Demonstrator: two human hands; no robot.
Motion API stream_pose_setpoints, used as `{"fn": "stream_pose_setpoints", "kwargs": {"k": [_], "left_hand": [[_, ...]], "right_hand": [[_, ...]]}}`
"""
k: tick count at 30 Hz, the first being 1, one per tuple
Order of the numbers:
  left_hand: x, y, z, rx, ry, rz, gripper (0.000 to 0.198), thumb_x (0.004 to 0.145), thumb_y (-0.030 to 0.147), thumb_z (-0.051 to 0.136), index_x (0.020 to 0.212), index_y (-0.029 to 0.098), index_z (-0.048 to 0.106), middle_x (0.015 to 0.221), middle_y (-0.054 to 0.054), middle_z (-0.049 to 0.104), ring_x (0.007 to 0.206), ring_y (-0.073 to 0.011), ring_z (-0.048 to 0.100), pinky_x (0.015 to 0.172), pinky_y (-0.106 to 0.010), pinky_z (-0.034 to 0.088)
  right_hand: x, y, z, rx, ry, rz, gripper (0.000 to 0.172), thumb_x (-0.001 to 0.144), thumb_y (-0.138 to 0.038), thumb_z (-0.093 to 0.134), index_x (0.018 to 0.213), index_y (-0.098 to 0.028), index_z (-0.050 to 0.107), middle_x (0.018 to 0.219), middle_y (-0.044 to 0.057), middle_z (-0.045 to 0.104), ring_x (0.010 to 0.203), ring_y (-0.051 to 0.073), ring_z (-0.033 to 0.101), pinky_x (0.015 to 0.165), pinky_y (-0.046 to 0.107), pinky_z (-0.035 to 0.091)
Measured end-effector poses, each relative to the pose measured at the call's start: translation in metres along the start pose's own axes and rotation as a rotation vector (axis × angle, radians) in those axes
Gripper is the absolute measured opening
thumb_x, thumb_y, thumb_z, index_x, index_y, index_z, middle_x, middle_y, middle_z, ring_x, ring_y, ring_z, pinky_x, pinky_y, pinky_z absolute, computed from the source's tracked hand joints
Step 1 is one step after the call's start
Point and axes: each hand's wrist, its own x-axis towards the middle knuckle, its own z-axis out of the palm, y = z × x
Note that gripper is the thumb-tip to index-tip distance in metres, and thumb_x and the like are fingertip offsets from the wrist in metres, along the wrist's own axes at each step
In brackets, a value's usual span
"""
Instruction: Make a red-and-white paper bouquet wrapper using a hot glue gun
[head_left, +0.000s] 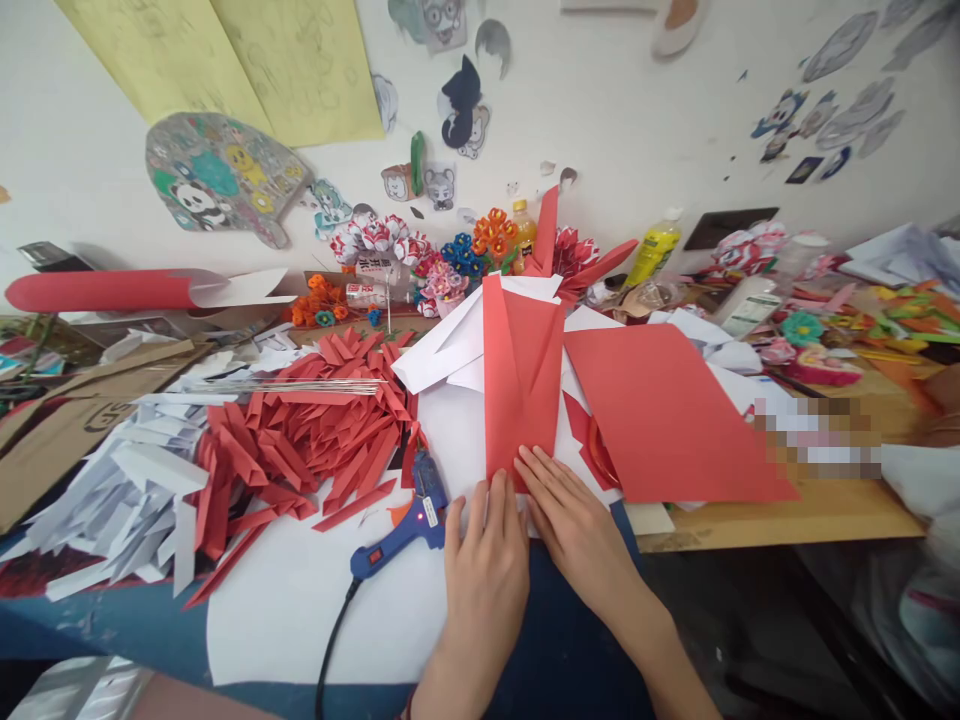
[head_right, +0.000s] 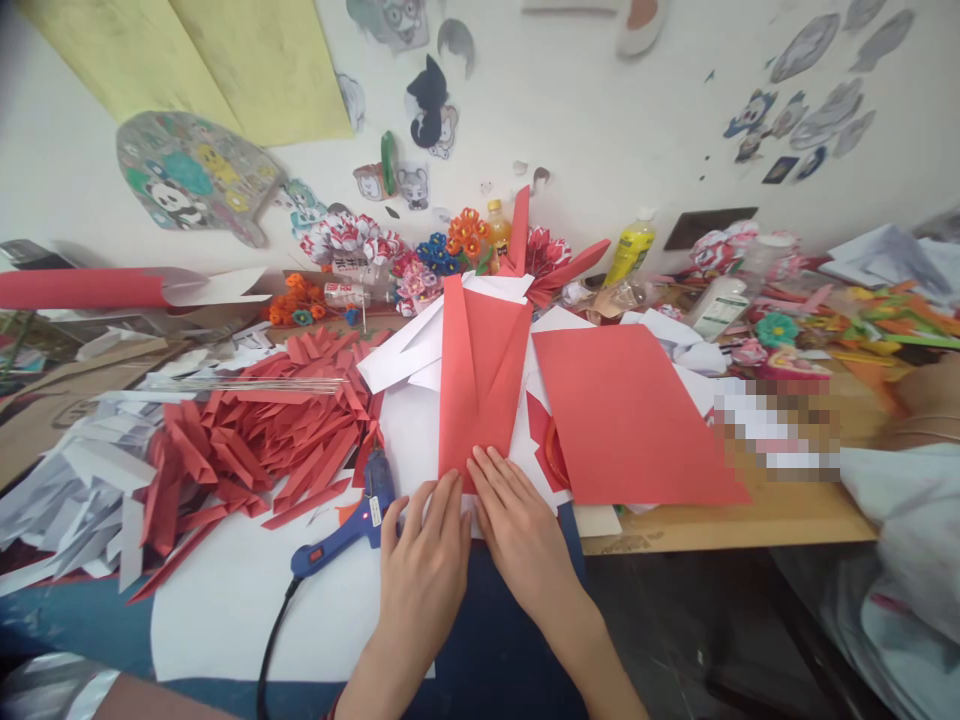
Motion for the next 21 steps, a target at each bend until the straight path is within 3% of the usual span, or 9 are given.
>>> {"fn": "stream_pose_setpoints", "kwargs": {"k": [4, 9, 15, 21], "left_hand": [[-0.001, 0.001, -0.002, 0.018, -0.018, 0.003, 0.03, 0.1, 0.016, 0.051, 0.123, 0.013, 0.071, 0.132, -0.009, 0.071, 0.116, -0.0273, 0.063, 0.101, -0.045, 0.04], [-0.001, 0.002, -0.001, 0.03, -0.011, 0.005, 0.032, 0.101, 0.015, 0.048, 0.126, 0.011, 0.069, 0.132, -0.008, 0.071, 0.116, -0.0264, 0.063, 0.101, -0.045, 0.04], [-0.003, 0.001, -0.001, 0.03, -0.021, 0.01, 0.032, 0.099, 0.012, 0.05, 0.125, 0.012, 0.07, 0.134, -0.008, 0.07, 0.117, -0.0271, 0.063, 0.101, -0.045, 0.04], [0.003, 0.002, 0.0, 0.01, -0.019, 0.008, 0.033, 0.101, 0.016, 0.051, 0.129, 0.014, 0.068, 0.137, -0.008, 0.068, 0.12, -0.0261, 0.063, 0.103, -0.044, 0.041]], "right_hand": [[-0.002, -0.003, -0.002, -0.016, 0.054, -0.015, 0.06, 0.102, -0.012, 0.045, 0.159, -0.02, 0.03, 0.157, 0.01, 0.046, 0.147, 0.024, 0.042, 0.117, 0.046, 0.047], [-0.006, -0.002, 0.0, -0.053, 0.049, -0.044, 0.052, 0.102, -0.014, 0.048, 0.153, -0.016, 0.043, 0.148, 0.012, 0.056, 0.138, 0.026, 0.053, 0.11, 0.046, 0.053], [-0.011, 0.002, 0.0, -0.019, 0.16, 0.013, 0.058, 0.1, -0.011, 0.049, 0.156, -0.019, 0.037, 0.149, 0.01, 0.055, 0.142, 0.025, 0.049, 0.114, 0.048, 0.05], [-0.011, 0.004, 0.005, -0.009, 0.138, 0.012, 0.044, 0.1, -0.014, 0.052, 0.144, -0.019, 0.056, 0.139, 0.011, 0.064, 0.13, 0.026, 0.061, 0.109, 0.048, 0.055]]}}
